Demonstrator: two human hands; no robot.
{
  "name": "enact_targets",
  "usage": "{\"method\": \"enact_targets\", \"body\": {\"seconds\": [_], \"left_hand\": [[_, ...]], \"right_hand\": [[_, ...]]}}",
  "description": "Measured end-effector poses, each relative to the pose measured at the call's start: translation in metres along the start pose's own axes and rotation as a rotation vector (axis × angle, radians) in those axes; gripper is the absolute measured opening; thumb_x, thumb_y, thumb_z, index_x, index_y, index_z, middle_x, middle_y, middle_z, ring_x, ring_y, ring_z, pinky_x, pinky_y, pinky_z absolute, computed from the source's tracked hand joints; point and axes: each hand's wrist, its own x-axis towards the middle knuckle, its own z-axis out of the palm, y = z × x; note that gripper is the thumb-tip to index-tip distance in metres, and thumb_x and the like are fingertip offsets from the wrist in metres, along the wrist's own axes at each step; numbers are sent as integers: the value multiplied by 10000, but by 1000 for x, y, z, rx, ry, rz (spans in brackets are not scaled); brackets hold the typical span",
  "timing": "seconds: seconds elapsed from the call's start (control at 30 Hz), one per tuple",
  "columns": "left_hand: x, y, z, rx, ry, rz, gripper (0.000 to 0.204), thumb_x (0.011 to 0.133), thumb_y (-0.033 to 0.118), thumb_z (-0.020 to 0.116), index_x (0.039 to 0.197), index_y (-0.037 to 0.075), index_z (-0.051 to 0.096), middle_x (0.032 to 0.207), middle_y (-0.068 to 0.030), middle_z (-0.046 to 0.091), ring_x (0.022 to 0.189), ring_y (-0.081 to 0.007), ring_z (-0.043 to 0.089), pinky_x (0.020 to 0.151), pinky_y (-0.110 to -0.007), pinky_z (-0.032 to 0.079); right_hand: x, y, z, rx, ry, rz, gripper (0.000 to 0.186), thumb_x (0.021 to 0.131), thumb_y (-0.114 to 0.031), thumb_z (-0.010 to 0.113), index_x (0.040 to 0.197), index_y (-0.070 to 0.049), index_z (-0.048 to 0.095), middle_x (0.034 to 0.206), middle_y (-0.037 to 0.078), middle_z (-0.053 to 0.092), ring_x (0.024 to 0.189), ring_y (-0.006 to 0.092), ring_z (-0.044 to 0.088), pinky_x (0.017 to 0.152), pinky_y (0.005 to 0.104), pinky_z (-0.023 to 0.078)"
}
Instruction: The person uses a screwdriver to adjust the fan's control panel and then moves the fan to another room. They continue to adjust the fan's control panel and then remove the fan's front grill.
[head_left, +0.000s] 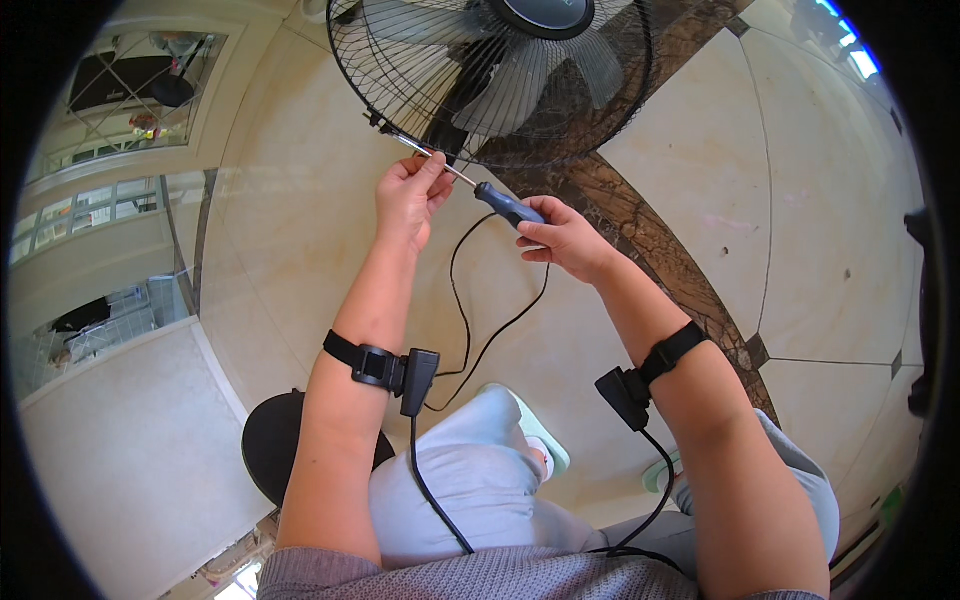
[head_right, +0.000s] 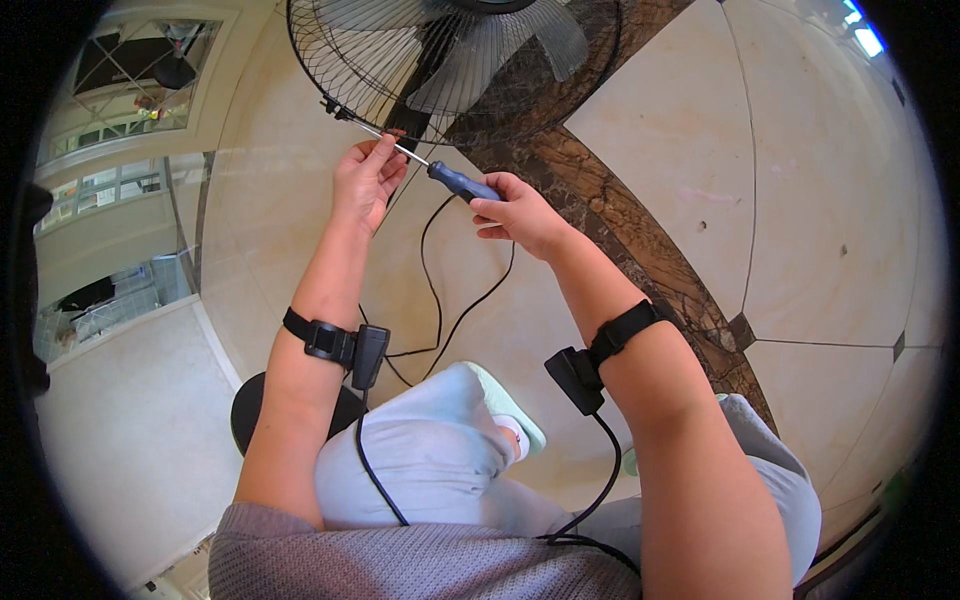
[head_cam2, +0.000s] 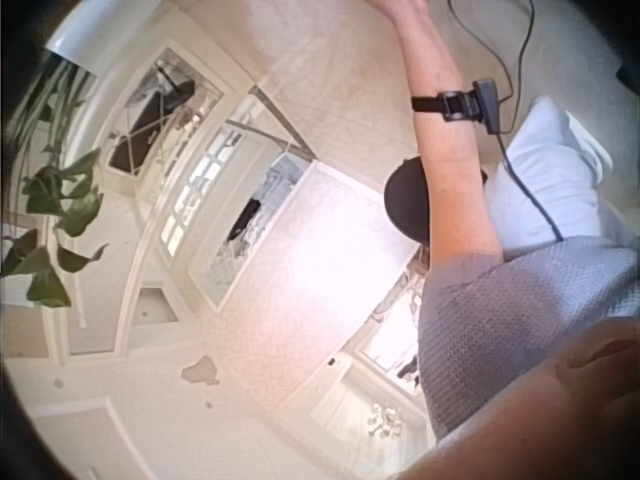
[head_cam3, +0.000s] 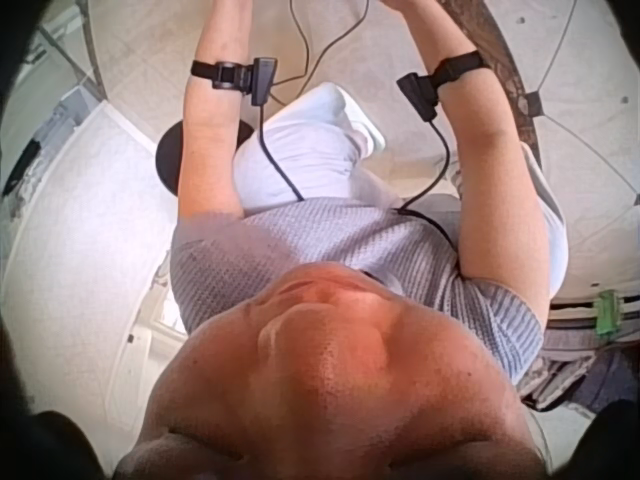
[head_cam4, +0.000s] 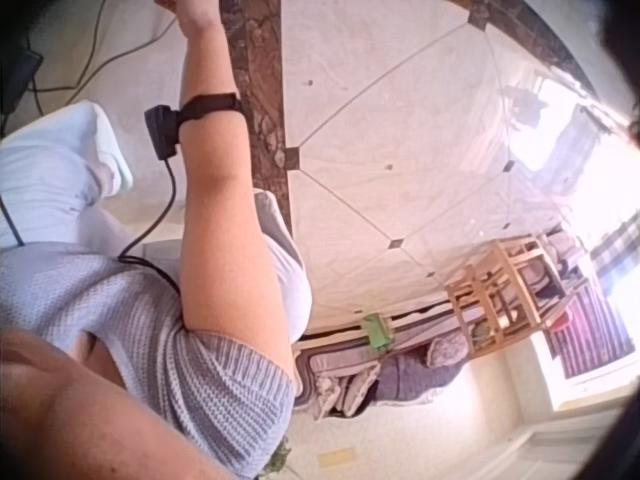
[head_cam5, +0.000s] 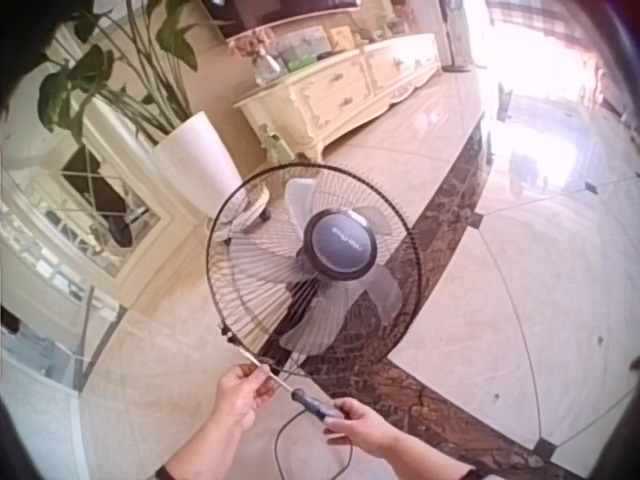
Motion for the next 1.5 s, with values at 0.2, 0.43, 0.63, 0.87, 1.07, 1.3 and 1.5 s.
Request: {"method": "enact_targets", "body": {"seconds": [0.2, 0.43, 0.63, 0.87, 1.07, 1.3, 1.5], "left_hand": [[4, 0, 4, 116, 24, 50, 108, 782, 93, 636, 783, 42, 540, 756, -40, 599, 676, -119, 598, 640, -229, 485], [-1, -2, 2, 10, -22, 27, 70, 802, 70, 602, 847, 40, 556, 773, -60, 610, 664, -134, 596, 624, -257, 485], [2, -4, 6, -14, -6, 22, 80, 792, 59, 615, 837, 51, 548, 771, -64, 612, 689, -143, 597, 625, -275, 486], [-5, 0, 5, -29, -55, 10, 79, 795, 57, 609, 810, 56, 532, 771, -65, 612, 707, -150, 601, 633, -270, 487], [-3, -3, 8, -63, 16, 11, 81, 808, 84, 606, 837, 51, 537, 782, -67, 612, 713, -149, 599, 647, -269, 481], [-2, -1, 2, -48, -46, 35, 88, 812, 107, 608, 845, 57, 544, 819, -70, 624, 744, -148, 596, 653, -271, 468], [-4, -1, 3, -35, -27, 6, 90, 809, 116, 611, 844, 65, 546, 820, -60, 624, 744, -141, 596, 668, -269, 471]], "right_hand": [[1, -2, 2, -191, 50, -122, 331, 784, -104, 607, 1065, -80, 432, 938, 18, 488, 826, 117, 529, 708, 288, 506], [0, -5, -1, -27, 35, 44, 295, 852, -227, 545, 1087, -63, 473, 946, 19, 505, 830, 126, 525, 717, 301, 498], [2, -3, 0, -77, 74, -41, 281, 847, -201, 551, 1082, -67, 477, 946, 16, 508, 847, 118, 513, 733, 302, 496], [1, -7, -2, -19, -7, 77, 274, 853, -206, 554, 1097, -85, 526, 948, 0, 519, 883, 104, 509, 733, 308, 487], [2, -1, 2, -19, 46, 2, 271, 850, -219, 558, 1085, -89, 521, 948, -3, 517, 907, 104, 503, 738, 308, 488], [-2, -5, -1, -8, 14, 179, 298, 844, -248, 573, 1082, -87, 491, 917, 2, 508, 790, 104, 533, 690, 284, 484], [2, 2, 0, -98, 31, 61, 337, 822, -266, 593, 1055, -48, 482, 897, 33, 498, 729, 108, 534, 616, 274, 483]]}}
